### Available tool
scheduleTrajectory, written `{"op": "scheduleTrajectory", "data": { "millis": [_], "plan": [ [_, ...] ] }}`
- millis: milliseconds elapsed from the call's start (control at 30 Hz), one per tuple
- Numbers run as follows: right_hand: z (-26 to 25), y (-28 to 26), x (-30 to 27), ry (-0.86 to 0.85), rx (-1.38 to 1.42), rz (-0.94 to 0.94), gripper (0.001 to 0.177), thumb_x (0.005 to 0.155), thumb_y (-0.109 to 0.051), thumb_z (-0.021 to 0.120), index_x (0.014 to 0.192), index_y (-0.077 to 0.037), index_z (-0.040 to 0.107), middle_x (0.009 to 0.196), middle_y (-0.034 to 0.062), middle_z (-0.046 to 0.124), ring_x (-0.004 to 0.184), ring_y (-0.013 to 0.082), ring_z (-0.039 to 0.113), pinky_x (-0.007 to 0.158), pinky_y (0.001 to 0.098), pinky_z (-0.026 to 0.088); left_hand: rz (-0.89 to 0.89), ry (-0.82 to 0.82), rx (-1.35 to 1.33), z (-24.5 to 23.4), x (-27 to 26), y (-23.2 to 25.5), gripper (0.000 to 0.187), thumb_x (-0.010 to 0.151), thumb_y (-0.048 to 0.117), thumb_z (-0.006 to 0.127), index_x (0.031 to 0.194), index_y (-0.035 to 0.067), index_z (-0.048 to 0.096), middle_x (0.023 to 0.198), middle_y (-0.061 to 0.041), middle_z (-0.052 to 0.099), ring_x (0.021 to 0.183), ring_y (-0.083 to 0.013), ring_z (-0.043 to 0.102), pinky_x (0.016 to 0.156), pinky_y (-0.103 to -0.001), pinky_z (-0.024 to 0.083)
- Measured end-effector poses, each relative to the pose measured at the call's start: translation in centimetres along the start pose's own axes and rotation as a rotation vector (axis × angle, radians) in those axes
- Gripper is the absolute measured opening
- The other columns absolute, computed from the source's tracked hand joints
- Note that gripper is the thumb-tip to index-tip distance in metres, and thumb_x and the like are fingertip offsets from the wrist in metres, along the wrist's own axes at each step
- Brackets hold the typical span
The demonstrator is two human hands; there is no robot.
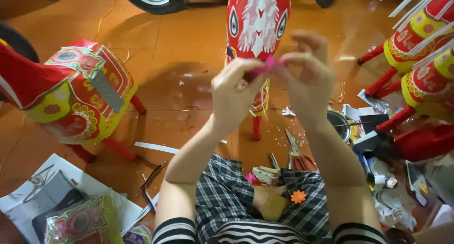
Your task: Assembling and decorating traditional paper lanterns by gluing small paper ornaments onto the frame
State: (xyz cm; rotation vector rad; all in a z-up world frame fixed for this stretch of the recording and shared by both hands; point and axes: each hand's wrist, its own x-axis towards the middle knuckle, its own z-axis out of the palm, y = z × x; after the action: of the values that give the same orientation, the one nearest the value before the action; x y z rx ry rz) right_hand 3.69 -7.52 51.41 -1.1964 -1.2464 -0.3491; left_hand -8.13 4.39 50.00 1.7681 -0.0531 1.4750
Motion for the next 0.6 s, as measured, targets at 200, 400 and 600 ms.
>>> {"op": "scheduleTrajectory", "data": {
  "millis": [200, 400, 600],
  "plan": [
    [2.4, 0.9, 7.4, 0.112, -0.328, -0.243, 0.017, 0.1, 0.009, 0.092, 0.11, 0.003, 0.079, 0.145, 0.0101, 0.052, 0.128, 0.0301, 0.056, 0.109, 0.0423, 0.047, 0.059, 0.015, 0.012, -0.7, 5.2, -2.7, 0.05, 0.104, 0.003, 0.084, 0.144, 0.02, 0.059, 0.1, 0.0, 0.078, 0.085, -0.0094, 0.072, 0.08, -0.024, 0.063],
    [3.9, 3.6, 10.4, 0.2, -0.476, -0.332, 0.013, 0.098, 0.001, 0.084, 0.107, 0.003, 0.076, 0.109, 0.0134, 0.065, 0.097, 0.0299, 0.06, 0.085, 0.0414, 0.05, 0.065, 0.211, 0.031, 0.7, 7.6, -6.2, 0.075, 0.101, 0.016, 0.092, 0.16, 0.024, 0.047, 0.139, -0.002, 0.071, 0.125, -0.0181, 0.07, 0.118, -0.033, 0.056],
    [4.5, 4.8, 10.4, 0.24, -0.571, -0.36, 0.019, 0.096, 0.001, 0.085, 0.112, -0.002, 0.075, 0.111, 0.0127, 0.068, 0.101, 0.0329, 0.06, 0.089, 0.0455, 0.049, -0.081, 0.073, -0.008, 2.5, 10.9, -9.9, 0.071, 0.099, 0.049, 0.082, 0.151, 0.019, 0.045, 0.138, -0.015, 0.074, 0.119, -0.029, 0.084, 0.093, -0.033, 0.075]
  ]
}}
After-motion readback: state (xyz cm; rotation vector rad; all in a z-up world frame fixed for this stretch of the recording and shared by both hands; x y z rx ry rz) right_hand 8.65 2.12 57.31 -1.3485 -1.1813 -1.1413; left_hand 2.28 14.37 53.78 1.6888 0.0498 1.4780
